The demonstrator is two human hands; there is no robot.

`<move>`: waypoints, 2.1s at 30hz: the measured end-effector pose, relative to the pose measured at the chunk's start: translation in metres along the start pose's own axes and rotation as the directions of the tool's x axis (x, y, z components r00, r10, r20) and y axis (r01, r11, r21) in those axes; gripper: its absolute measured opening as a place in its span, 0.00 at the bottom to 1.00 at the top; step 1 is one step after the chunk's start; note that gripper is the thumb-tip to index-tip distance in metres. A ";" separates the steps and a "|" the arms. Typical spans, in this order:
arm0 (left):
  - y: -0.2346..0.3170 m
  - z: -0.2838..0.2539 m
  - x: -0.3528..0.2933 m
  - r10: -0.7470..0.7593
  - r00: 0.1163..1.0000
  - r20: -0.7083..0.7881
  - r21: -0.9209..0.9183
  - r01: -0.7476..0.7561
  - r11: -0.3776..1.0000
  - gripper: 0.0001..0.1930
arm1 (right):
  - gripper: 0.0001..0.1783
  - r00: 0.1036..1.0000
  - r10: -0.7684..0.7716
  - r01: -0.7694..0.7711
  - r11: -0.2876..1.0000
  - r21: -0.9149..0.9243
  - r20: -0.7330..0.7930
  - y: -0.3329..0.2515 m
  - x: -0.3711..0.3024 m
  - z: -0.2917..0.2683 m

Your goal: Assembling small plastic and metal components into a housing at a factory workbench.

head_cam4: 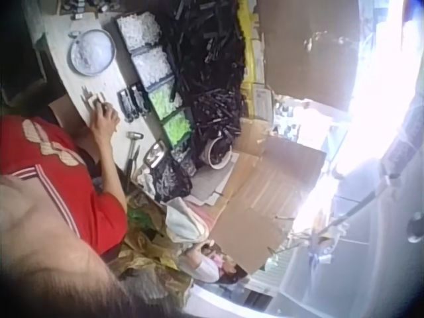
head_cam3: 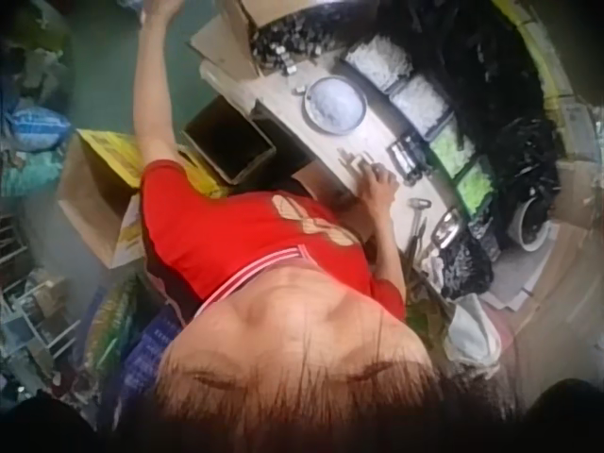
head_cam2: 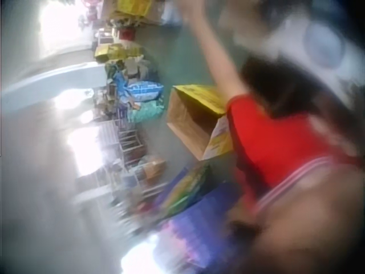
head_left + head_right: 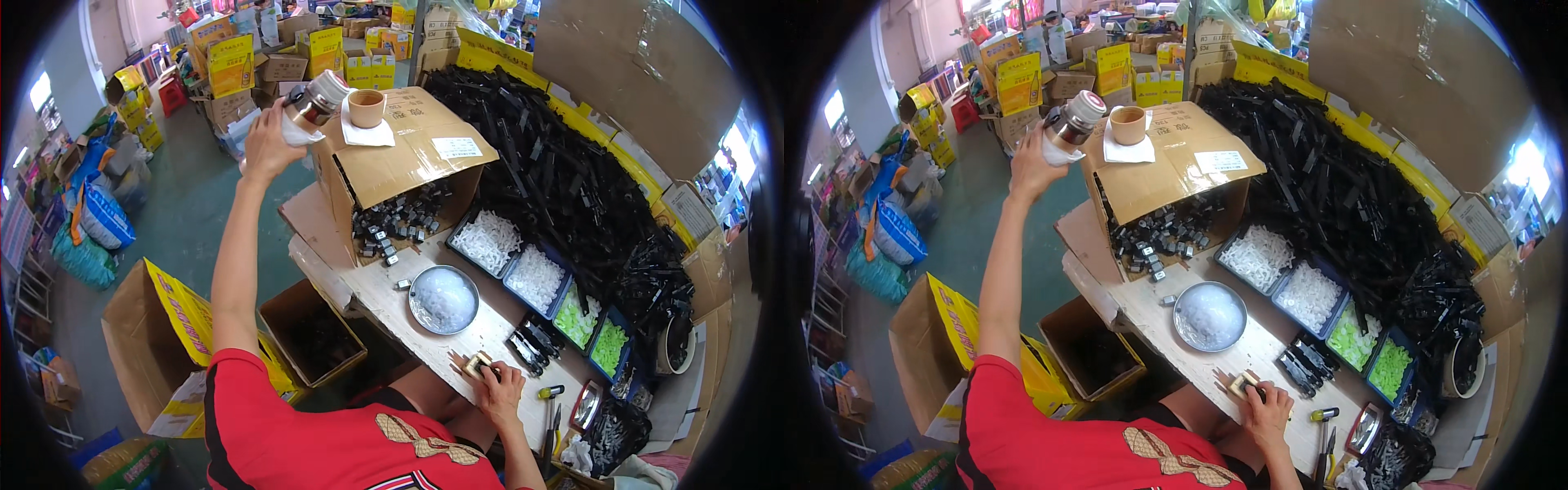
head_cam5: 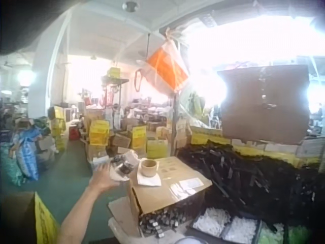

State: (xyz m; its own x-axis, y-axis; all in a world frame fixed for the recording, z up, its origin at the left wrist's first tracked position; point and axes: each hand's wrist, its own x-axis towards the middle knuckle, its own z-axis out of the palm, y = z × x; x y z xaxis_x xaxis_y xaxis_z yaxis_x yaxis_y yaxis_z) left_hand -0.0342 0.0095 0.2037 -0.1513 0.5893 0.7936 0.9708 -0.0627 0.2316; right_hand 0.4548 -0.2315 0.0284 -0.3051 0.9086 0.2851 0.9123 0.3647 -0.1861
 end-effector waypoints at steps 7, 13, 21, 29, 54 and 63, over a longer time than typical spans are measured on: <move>-0.012 0.003 0.043 0.207 0.971 0.118 0.134 -0.222 0.966 0.43 | 0.18 1.000 0.003 -0.003 1.000 0.027 -0.004 -0.004 0.002 -0.005; -0.014 0.004 0.053 0.256 0.955 0.152 0.193 -0.282 0.940 0.44 | 0.19 1.000 0.001 0.000 0.999 0.033 -0.007 -0.003 0.001 -0.006; -0.003 0.001 0.062 0.322 0.931 0.172 0.289 -0.360 0.887 0.44 | 0.19 1.000 -0.005 0.005 1.000 0.015 -0.004 -0.002 0.001 -0.006; -0.003 0.003 0.066 0.317 0.934 0.167 0.313 -0.355 0.881 0.44 | 0.19 1.000 0.002 -0.001 1.000 0.022 -0.005 -0.003 0.001 -0.006; -0.006 0.014 0.048 0.213 0.963 0.168 0.312 -0.257 0.915 0.45 | 0.18 1.000 -0.005 0.006 1.000 0.030 -0.014 -0.002 0.000 -0.006; 0.000 0.010 0.054 0.255 0.949 0.185 0.356 -0.307 0.883 0.44 | 0.19 1.000 -0.007 0.008 0.999 0.036 -0.013 -0.001 0.000 -0.005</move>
State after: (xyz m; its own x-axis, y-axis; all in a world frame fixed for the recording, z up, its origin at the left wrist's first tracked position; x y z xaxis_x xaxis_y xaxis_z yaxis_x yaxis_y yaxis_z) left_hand -0.0405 0.0493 0.2407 0.1386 0.6924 0.7081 0.9696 0.0507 -0.2393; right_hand 0.4553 -0.2328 0.0330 -0.3080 0.9033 0.2987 0.8997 0.3786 -0.2173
